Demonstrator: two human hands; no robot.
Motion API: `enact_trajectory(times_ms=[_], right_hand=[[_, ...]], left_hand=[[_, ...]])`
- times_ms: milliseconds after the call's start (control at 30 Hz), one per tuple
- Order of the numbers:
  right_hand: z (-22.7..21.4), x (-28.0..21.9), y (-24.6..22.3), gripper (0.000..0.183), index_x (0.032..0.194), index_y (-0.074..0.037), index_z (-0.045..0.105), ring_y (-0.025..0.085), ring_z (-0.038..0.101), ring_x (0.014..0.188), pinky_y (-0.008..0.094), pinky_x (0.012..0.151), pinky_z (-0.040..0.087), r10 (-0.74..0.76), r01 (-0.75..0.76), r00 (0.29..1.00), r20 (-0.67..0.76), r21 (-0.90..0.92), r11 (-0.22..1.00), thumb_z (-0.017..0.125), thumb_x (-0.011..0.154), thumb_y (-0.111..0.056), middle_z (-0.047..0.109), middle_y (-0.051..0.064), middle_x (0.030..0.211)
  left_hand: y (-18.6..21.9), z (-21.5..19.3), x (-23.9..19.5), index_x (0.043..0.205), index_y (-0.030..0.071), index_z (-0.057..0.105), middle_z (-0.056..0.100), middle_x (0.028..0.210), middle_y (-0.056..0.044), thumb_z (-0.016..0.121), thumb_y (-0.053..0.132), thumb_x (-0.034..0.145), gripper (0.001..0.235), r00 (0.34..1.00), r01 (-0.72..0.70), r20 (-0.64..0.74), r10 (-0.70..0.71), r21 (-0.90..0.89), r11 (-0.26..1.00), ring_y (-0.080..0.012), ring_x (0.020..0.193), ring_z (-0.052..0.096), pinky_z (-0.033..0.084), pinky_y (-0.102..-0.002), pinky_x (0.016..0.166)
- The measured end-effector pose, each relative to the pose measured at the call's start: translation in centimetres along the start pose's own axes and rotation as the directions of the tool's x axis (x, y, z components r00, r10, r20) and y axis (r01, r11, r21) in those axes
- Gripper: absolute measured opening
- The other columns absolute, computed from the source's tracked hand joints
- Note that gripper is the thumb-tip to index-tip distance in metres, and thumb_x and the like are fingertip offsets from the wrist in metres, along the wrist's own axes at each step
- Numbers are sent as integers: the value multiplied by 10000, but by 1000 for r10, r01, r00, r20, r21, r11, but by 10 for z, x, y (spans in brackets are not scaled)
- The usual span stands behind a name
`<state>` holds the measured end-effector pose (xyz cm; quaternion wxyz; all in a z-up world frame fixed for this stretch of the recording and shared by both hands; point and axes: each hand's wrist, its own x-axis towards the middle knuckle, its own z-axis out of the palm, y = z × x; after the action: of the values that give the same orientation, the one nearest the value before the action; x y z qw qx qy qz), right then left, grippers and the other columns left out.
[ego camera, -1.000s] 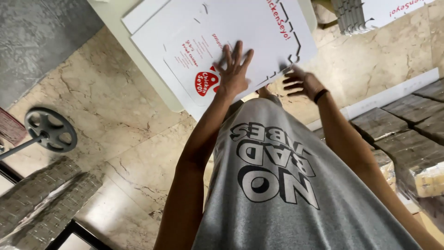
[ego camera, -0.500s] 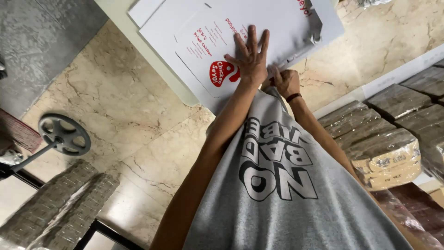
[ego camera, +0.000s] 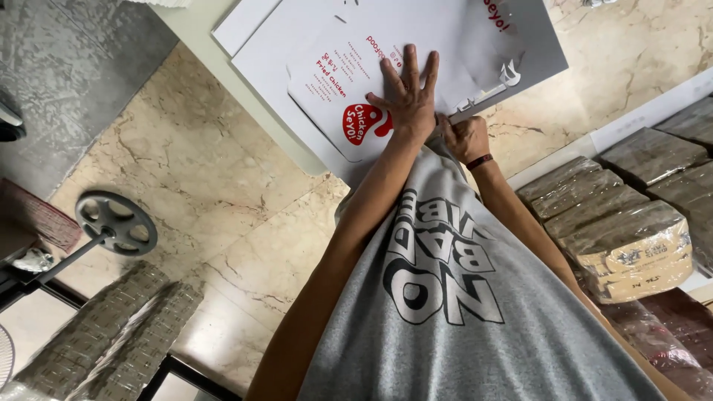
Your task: Punching out pre-cut cardboard shapes from their waste frames for food packaging.
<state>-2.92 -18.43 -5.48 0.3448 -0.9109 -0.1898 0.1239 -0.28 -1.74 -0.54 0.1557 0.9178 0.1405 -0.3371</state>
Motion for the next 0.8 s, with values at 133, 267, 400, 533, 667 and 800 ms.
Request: enact_trajectory(times_ms=[133, 267, 400, 533, 667, 800], right_hand=[[-41, 23, -51, 490, 757, 11, 736, 218, 701, 539, 334, 583, 630, 469, -642, 767, 438, 512, 571, 651, 1046, -376, 712, 164, 667], [-48, 37, -60, 474, 893, 38, 749, 280, 754, 670, 386, 649, 678, 600, -841, 540, 590, 406, 357, 667, 973, -422, 743, 226, 789], [-43, 31, -62, 513, 876, 78, 739, 299, 773, 696, 380, 629, 684, 602, -810, 585, 543, 423, 406, 696, 966, -426, 751, 244, 824], [-36, 24, -65, 443, 771, 94, 720, 293, 667, 456, 354, 424, 584, 580, -729, 662, 475, 588, 350, 716, 978, -297, 684, 270, 641], [-34, 33, -50, 466, 818, -25, 700, 250, 727, 669, 374, 558, 630, 741, -877, 480, 469, 258, 405, 688, 957, -469, 747, 153, 778], [-47, 31, -65, 436, 934, -34, 635, 288, 685, 612, 394, 534, 620, 741, -909, 401, 539, 334, 249, 708, 941, -464, 696, 163, 784]], left_hand=[[-1, 22, 4, 1662, 398, -106, -212, 1721, -78, 598, -16, 976, 1066, 991, 43, -128, -25, 143, 989, -591, 1540, -142, 86, -956, 937], [-2, 11, 3, 1651, 381, -134, -258, 1685, -104, 673, 112, 936, 1111, 993, 22, -118, 1, 194, 981, -601, 1530, -120, 297, -941, 960], [-2, 7, 3, 1653, 404, -101, -258, 1683, -84, 638, 28, 931, 1100, 997, 9, -81, 1, 123, 992, -591, 1521, -148, 247, -945, 977], [-2, 7, 2, 1643, 440, -92, -257, 1684, -40, 591, -96, 877, 1158, 995, 34, -97, -23, 121, 992, -560, 1537, -138, 260, -933, 990], [-4, 19, 11, 1643, 418, -111, -308, 1655, -85, 663, -31, 887, 1171, 994, 29, -107, -15, 136, 990, -564, 1528, -144, 228, -939, 1013], [-4, 20, 11, 1644, 391, -138, -303, 1659, -105, 700, 43, 893, 1177, 993, 14, -116, 7, 179, 984, -605, 1505, -163, 247, -946, 990]])
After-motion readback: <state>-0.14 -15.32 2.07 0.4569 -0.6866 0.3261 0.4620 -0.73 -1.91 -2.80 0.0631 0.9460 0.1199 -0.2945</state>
